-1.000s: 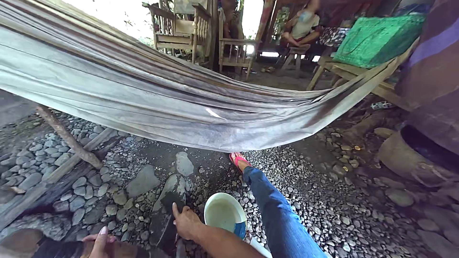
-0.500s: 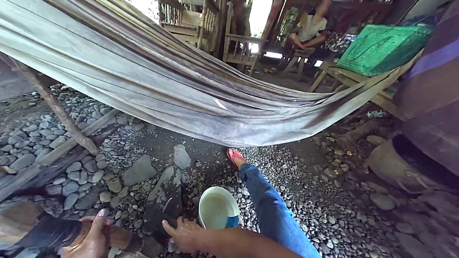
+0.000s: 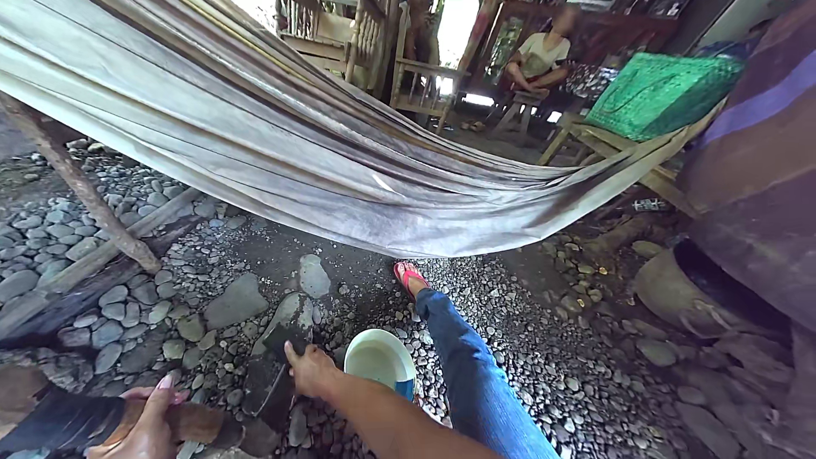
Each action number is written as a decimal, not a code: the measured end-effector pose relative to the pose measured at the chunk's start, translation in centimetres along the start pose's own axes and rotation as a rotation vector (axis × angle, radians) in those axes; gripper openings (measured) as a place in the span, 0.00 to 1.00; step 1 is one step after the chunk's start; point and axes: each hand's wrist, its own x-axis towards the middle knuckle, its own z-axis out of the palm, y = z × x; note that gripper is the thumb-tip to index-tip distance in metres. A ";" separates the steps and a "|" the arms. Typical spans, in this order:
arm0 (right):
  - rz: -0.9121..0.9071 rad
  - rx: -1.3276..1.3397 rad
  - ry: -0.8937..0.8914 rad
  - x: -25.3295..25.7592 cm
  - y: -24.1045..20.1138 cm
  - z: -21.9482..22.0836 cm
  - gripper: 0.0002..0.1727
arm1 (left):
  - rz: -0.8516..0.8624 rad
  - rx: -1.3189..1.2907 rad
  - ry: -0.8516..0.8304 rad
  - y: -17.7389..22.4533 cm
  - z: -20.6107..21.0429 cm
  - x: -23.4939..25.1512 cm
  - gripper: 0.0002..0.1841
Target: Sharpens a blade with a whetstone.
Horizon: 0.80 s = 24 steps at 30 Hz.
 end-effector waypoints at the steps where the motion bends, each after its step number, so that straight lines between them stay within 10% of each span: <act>1: 0.049 0.030 -0.001 0.4 -0.6 -0.7 0.40 | 0.012 0.000 -0.006 0.1 0.0 0.0 0.10; 8: -0.184 -0.116 -0.091 -4.8 2.4 3.7 0.38 | -0.011 -0.018 -0.039 -0.7 -0.2 -0.5 0.09; 24: 0.050 -0.188 -0.039 -0.6 -1.2 1.0 0.36 | -0.020 -0.019 0.159 0.2 0.3 0.5 0.07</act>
